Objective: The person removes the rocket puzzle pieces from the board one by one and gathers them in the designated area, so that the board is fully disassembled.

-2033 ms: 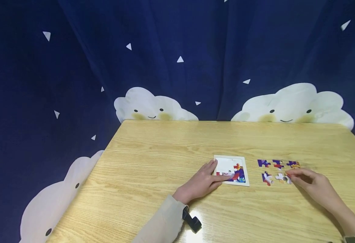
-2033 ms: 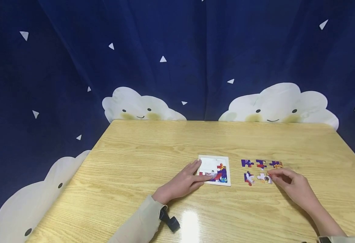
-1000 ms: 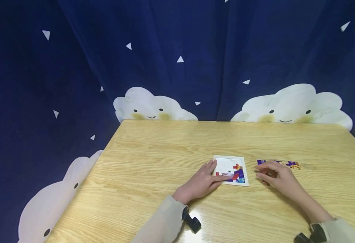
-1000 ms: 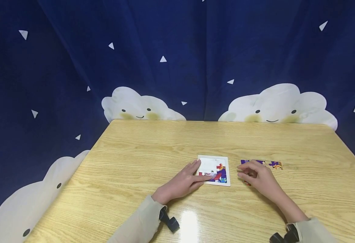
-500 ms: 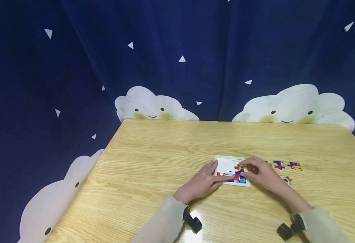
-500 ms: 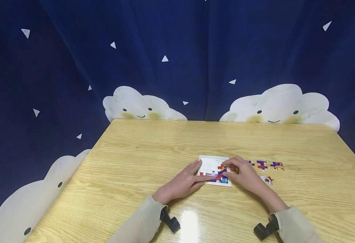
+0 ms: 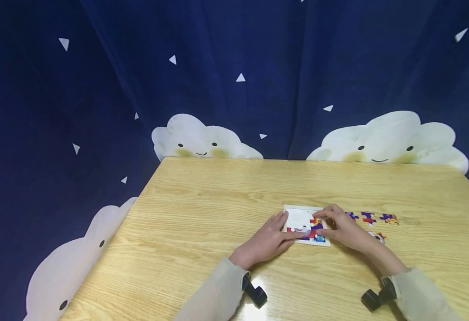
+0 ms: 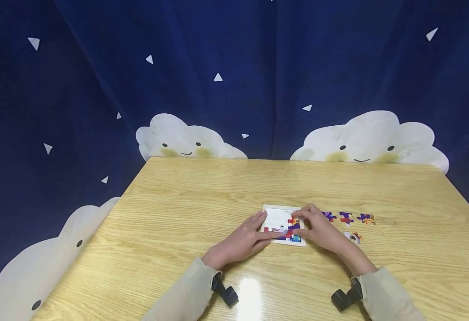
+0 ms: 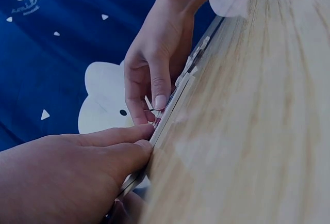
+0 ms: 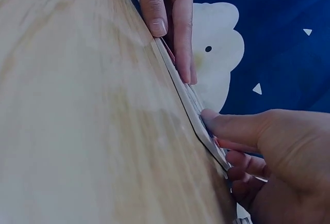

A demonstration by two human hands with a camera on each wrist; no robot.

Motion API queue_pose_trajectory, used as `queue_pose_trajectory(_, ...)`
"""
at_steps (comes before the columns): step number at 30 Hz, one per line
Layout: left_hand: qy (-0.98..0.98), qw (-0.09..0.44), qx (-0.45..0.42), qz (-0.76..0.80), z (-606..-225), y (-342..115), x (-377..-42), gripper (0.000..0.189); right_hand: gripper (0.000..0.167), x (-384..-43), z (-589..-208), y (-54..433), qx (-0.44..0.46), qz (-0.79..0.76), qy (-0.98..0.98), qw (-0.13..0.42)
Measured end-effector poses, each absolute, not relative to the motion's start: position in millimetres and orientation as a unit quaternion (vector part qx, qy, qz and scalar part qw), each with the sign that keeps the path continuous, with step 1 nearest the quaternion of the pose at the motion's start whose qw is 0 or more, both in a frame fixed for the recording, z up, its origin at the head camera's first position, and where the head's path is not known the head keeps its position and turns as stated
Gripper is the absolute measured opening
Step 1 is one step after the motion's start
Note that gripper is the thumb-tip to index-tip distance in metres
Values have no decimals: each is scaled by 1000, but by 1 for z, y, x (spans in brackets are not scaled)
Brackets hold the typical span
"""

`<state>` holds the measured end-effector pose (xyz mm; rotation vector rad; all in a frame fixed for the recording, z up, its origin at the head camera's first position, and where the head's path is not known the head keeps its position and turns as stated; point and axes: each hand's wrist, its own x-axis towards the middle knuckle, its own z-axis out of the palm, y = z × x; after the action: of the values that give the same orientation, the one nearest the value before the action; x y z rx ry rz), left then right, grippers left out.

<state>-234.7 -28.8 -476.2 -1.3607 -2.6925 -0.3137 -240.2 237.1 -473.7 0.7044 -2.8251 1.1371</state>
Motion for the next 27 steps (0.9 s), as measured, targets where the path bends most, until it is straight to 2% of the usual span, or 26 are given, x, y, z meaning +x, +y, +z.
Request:
queue_pose_trajectory(4,-889,48,-443,-103,-475,-29,-233,38,38,-239,-472,236,230,366,-902,4)
queue_pose_trajectory(13,-890,48,-441,-108,-474,-29,-233,37,41,-234,-475,230,242,348,-904,53)
queue_pose_trajectory(20,-887,55,-445,-108,-476,-28,-234,38,42,-229,-480,227,269,353,-889,117)
queue_pose_trajectory(27,-888,53,-445,-103,-477,-28,-235,37,42,-231,-486,227,246,396,-875,128)
